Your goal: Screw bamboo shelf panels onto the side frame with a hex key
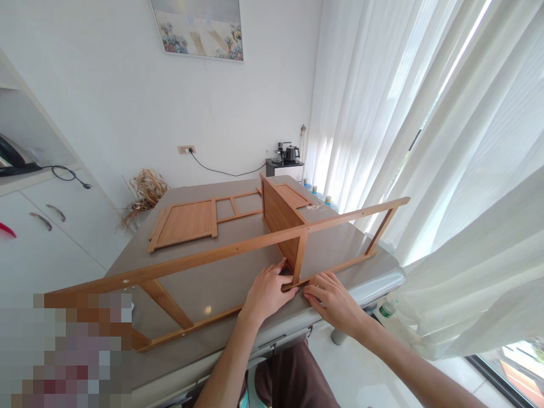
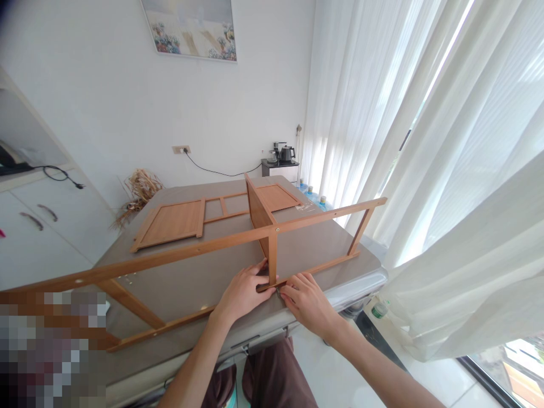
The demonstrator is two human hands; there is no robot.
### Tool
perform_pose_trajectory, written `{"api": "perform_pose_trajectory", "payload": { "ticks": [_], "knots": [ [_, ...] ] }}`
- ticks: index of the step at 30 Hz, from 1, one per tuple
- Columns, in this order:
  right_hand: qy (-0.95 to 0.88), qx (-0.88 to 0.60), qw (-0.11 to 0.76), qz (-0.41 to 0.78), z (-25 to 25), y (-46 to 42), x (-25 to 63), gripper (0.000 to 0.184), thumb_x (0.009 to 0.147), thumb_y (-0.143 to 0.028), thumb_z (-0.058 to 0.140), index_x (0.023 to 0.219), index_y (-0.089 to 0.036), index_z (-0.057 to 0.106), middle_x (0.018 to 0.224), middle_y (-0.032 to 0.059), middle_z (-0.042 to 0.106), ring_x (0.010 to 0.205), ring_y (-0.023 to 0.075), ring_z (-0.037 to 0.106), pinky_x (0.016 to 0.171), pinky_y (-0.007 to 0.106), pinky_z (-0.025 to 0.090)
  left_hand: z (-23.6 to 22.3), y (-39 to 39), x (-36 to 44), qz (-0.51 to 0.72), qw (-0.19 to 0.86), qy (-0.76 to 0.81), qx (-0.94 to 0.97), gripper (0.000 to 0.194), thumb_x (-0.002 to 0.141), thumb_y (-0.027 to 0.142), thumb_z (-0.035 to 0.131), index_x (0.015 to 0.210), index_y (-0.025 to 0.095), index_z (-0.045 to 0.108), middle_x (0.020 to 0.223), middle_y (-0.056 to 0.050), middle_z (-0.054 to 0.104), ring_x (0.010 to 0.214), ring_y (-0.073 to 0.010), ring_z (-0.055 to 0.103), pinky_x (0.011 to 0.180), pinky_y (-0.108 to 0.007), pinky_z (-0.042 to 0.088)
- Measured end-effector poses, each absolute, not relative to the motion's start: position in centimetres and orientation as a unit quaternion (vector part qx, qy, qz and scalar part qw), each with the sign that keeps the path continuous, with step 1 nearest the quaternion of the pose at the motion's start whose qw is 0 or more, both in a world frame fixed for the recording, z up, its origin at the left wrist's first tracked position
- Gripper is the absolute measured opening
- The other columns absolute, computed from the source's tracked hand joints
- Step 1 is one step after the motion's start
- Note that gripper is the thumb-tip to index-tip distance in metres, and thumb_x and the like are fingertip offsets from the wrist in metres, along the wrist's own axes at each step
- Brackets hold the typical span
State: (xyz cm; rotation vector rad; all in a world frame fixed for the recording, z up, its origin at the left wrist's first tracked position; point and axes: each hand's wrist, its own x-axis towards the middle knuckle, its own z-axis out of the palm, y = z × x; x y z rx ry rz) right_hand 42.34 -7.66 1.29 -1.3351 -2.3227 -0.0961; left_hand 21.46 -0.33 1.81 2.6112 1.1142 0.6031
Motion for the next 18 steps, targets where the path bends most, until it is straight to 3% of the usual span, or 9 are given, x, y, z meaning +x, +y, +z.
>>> {"api": "perform_pose_trajectory", "payload": {
  "ticks": [18],
  "knots": [
    [-0.854, -0.461, 0.234, -0.049, 1.55, -8.19, 42.68, 0.017, 0.099, -0.017, 0.048, 0.099, -0.022, 0.064, 0.093, 0.0046, 0.063, 0.092, 0.0189, 0.058, 0.087, 0.035, 0.044, 2.08, -0.44, 21.49, 0.197, 0.126, 0.388, 0.891, 0.022, 0.089, 0.042, 0.061, 0.103, 0.034, 0.076, 0.145, 0.001, 0.052, 0.115, -0.0257, 0.060, 0.101, -0.040, 0.047]
  ]
}}
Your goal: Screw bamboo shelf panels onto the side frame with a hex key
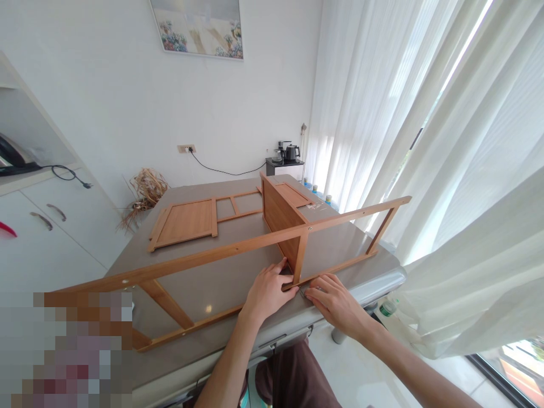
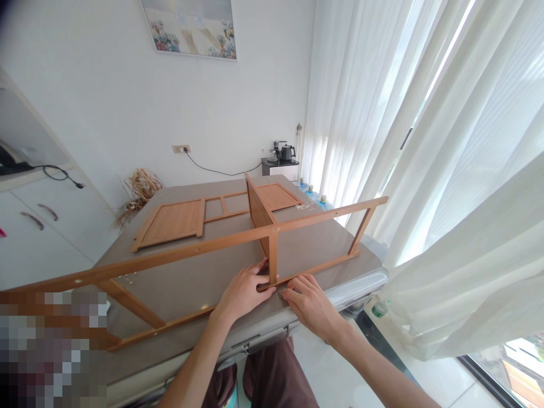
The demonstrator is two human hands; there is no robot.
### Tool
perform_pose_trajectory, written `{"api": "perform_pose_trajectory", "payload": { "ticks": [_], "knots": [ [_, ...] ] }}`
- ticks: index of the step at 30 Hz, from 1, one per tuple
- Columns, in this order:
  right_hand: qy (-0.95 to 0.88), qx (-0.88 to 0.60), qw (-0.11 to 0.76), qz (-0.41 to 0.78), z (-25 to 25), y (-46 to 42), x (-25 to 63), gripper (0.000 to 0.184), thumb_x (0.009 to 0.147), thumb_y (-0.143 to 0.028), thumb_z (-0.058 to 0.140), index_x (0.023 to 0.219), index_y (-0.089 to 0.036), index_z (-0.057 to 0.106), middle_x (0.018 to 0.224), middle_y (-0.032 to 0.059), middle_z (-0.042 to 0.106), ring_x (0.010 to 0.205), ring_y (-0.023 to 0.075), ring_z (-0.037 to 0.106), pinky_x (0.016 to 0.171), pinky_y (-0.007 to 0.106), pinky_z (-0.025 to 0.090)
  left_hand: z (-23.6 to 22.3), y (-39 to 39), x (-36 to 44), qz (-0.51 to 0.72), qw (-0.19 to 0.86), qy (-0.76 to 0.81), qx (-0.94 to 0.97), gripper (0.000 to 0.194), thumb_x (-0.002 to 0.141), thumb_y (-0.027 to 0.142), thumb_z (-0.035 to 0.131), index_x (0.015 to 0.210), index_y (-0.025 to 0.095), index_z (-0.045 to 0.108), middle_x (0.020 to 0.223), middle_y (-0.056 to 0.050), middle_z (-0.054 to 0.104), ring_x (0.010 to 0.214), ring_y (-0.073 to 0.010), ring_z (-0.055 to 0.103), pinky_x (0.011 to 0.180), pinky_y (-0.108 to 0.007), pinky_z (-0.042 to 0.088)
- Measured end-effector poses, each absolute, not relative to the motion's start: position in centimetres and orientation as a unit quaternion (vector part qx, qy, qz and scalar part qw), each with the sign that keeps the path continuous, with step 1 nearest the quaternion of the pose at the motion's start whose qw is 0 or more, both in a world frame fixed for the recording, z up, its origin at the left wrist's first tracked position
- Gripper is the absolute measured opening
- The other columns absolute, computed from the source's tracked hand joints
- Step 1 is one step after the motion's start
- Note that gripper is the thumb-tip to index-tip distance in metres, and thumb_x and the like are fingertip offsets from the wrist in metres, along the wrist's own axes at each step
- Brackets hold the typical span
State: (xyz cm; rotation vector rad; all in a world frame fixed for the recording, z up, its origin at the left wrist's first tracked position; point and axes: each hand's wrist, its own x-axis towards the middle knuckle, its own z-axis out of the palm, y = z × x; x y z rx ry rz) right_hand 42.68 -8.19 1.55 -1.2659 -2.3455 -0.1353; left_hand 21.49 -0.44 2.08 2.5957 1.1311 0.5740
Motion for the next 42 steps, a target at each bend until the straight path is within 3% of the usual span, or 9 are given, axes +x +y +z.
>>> {"api": "perform_pose_trajectory", "payload": {
  "ticks": [27, 42],
  "knots": [
    [-0.860, -0.461, 0.132, -0.174, 2.5, -7.9, 41.4, 0.023, 0.087, 0.001, 0.054, 0.092, -0.020, 0.061, 0.092, 0.0046, 0.058, 0.090, 0.0216, 0.052, 0.100, 0.046, 0.038, 2.0, -0.4, 21.5, 0.197, 0.118, 0.383, 0.895, 0.022, 0.089, 0.043, 0.061, 0.105, 0.036, 0.074, 0.144, 0.001, 0.053, 0.114, -0.0256, 0.060, 0.099, -0.040, 0.047],
    [-0.860, -0.454, 0.125, -0.197, 2.4, -8.0, 41.5, 0.017, 0.089, -0.005, 0.056, 0.095, -0.019, 0.062, 0.093, 0.0040, 0.058, 0.092, 0.0210, 0.053, 0.107, 0.048, 0.034, 2.0, -0.4, 21.5, 0.201, 0.118, 0.380, 0.895, 0.022, 0.089, 0.042, 0.061, 0.105, 0.036, 0.074, 0.144, 0.001, 0.054, 0.116, -0.0254, 0.060, 0.100, -0.039, 0.047]
  ]
}}
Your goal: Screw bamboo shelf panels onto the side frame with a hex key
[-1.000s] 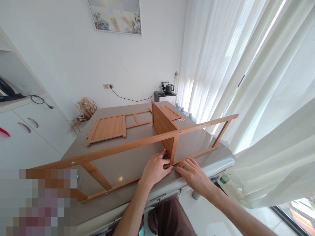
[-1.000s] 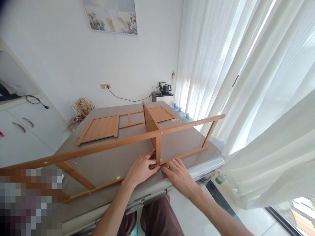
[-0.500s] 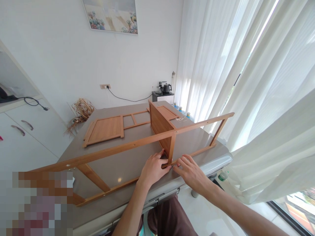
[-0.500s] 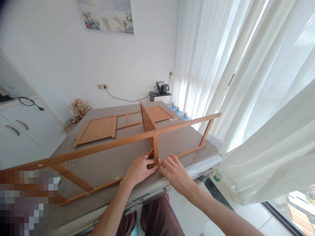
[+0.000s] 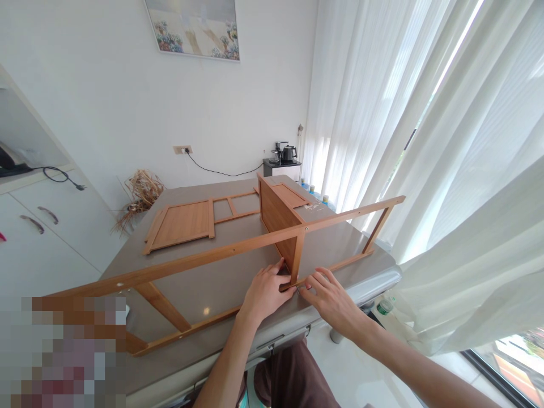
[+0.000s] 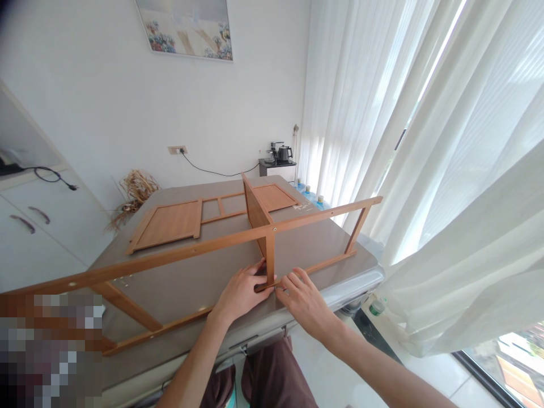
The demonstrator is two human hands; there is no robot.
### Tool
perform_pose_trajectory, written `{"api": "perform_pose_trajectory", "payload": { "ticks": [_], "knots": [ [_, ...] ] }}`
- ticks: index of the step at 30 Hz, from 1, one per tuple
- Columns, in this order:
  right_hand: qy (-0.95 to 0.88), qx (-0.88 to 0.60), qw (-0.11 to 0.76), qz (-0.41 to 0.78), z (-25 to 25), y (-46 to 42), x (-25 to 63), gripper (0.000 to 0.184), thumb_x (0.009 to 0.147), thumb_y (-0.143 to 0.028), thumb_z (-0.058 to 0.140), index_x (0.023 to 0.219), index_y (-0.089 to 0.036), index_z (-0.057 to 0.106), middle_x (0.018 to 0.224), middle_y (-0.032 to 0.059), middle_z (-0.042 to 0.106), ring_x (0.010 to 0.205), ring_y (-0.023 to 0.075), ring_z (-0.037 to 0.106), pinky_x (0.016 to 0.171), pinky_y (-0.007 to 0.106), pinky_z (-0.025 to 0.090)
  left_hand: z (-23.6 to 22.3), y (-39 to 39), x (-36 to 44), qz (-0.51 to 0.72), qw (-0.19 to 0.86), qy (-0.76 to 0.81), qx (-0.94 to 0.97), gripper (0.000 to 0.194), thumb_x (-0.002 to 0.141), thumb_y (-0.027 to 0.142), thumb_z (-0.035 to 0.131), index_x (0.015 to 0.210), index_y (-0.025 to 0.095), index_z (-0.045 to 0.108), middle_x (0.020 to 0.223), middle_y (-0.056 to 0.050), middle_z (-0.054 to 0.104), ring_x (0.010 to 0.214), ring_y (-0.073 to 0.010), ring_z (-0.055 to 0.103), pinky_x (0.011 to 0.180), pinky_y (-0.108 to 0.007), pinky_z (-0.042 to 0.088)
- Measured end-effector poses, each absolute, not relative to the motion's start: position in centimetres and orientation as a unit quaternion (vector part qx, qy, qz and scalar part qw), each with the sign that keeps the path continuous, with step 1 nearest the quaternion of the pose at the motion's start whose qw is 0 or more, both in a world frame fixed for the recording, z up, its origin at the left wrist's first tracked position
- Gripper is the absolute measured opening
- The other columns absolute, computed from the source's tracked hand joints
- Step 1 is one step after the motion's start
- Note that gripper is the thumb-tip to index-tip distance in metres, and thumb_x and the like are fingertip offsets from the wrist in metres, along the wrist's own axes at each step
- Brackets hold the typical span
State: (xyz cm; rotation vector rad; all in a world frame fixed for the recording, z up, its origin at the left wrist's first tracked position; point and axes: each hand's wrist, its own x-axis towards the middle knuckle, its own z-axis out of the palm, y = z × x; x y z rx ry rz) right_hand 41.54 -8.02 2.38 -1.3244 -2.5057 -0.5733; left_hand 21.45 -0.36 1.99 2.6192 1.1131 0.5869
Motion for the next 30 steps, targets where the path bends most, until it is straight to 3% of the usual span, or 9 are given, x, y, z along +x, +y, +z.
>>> {"api": "perform_pose_trajectory", "payload": {
  "ticks": [30],
  "knots": [
    [-0.832, -0.501, 0.190, -0.144, 1.30, -8.16, 41.12, 0.016, 0.091, -0.007, 0.054, 0.090, -0.021, 0.063, 0.091, 0.0039, 0.058, 0.090, 0.0207, 0.052, 0.104, 0.047, 0.034, 1.70, -0.24, 21.55, 0.205, 0.115, 0.381, 0.894, 0.019, 0.087, 0.040, 0.064, 0.102, 0.036, 0.075, 0.144, 0.002, 0.053, 0.113, -0.0245, 0.060, 0.099, -0.040, 0.048]
  ]
}}
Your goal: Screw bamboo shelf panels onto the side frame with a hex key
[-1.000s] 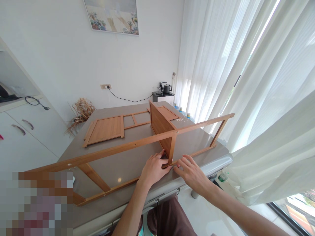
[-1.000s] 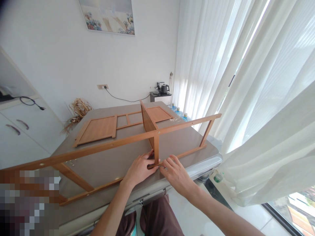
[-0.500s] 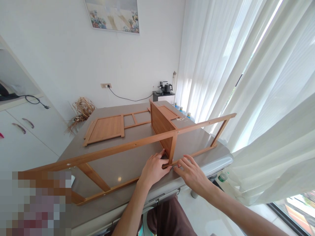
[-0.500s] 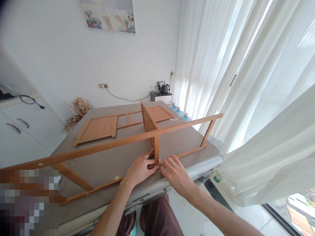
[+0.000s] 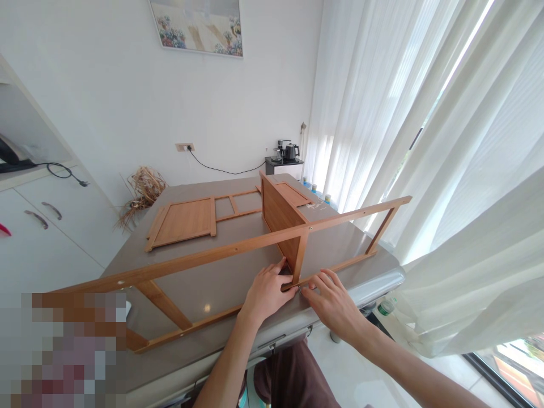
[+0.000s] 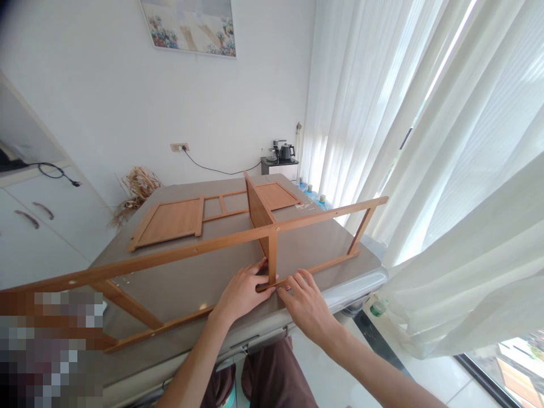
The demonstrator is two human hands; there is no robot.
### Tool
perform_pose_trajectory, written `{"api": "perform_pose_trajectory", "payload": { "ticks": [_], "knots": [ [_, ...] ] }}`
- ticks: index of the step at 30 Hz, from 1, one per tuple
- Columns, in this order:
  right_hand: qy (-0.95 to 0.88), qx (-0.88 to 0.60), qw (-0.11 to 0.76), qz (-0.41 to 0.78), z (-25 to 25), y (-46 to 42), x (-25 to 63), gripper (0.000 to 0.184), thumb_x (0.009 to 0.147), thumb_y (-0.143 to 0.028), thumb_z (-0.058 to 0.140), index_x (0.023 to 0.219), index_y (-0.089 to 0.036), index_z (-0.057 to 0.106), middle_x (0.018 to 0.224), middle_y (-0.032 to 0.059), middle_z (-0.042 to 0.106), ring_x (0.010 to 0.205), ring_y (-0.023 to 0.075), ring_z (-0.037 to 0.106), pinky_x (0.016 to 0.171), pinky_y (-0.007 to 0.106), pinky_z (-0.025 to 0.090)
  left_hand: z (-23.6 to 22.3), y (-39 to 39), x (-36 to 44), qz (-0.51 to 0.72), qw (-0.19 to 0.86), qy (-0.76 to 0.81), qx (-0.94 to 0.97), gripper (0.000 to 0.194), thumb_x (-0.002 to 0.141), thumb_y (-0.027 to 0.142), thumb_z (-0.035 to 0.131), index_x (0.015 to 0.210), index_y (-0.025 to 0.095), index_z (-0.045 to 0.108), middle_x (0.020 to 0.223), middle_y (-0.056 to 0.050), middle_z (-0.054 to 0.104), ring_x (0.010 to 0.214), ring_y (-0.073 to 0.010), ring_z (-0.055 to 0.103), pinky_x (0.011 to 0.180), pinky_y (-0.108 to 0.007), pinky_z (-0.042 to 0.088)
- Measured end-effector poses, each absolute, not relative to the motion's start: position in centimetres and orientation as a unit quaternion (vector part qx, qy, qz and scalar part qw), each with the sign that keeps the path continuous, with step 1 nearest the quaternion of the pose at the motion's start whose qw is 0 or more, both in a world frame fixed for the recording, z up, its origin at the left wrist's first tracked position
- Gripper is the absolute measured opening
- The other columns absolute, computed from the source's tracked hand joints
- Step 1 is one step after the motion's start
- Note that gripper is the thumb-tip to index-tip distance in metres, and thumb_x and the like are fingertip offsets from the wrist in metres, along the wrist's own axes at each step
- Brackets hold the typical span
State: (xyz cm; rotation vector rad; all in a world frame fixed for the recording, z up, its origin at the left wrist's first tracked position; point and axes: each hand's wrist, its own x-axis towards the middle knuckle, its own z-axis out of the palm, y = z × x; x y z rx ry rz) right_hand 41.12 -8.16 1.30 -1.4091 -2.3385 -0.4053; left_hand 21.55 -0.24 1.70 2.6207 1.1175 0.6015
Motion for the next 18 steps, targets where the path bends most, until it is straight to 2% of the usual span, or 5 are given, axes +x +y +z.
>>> {"api": "perform_pose_trajectory", "payload": {
  "ticks": [8, 13, 18],
  "knots": [
    [-0.821, -0.525, 0.211, -0.077, 1.56, -8.33, 41.08, 0.014, 0.094, -0.012, 0.053, 0.092, -0.022, 0.064, 0.093, 0.0046, 0.061, 0.091, 0.0214, 0.054, 0.090, 0.039, 0.040, 1.96, -0.26, 21.49, 0.198, 0.120, 0.383, 0.894, 0.021, 0.087, 0.040, 0.063, 0.105, 0.036, 0.075, 0.144, 0.001, 0.053, 0.114, -0.0248, 0.060, 0.099, -0.039, 0.048],
    [-0.814, -0.531, 0.233, -0.033, 1.17, -8.35, 41.39, 0.014, 0.096, -0.016, 0.052, 0.101, -0.023, 0.064, 0.094, 0.0040, 0.063, 0.093, 0.0210, 0.056, 0.088, 0.037, 0.041, 1.93, -0.35, 21.51, 0.201, 0.118, 0.385, 0.893, 0.022, 0.088, 0.041, 0.062, 0.106, 0.037, 0.075, 0.145, 0.002, 0.053, 0.113, -0.0250, 0.061, 0.099, -0.040, 0.048],
    [-0.810, -0.530, 0.248, -0.025, 0.76, -8.38, 41.66, 0.015, 0.097, -0.016, 0.052, 0.100, -0.023, 0.064, 0.094, 0.0036, 0.063, 0.092, 0.0196, 0.057, 0.086, 0.035, 0.042, 2.06, -0.38, 21.48, 0.199, 0.119, 0.386, 0.893, 0.022, 0.088, 0.041, 0.062, 0.105, 0.036, 0.075, 0.144, 0.002, 0.053, 0.114, -0.0254, 0.060, 0.100, -0.040, 0.048]
  ]
}}
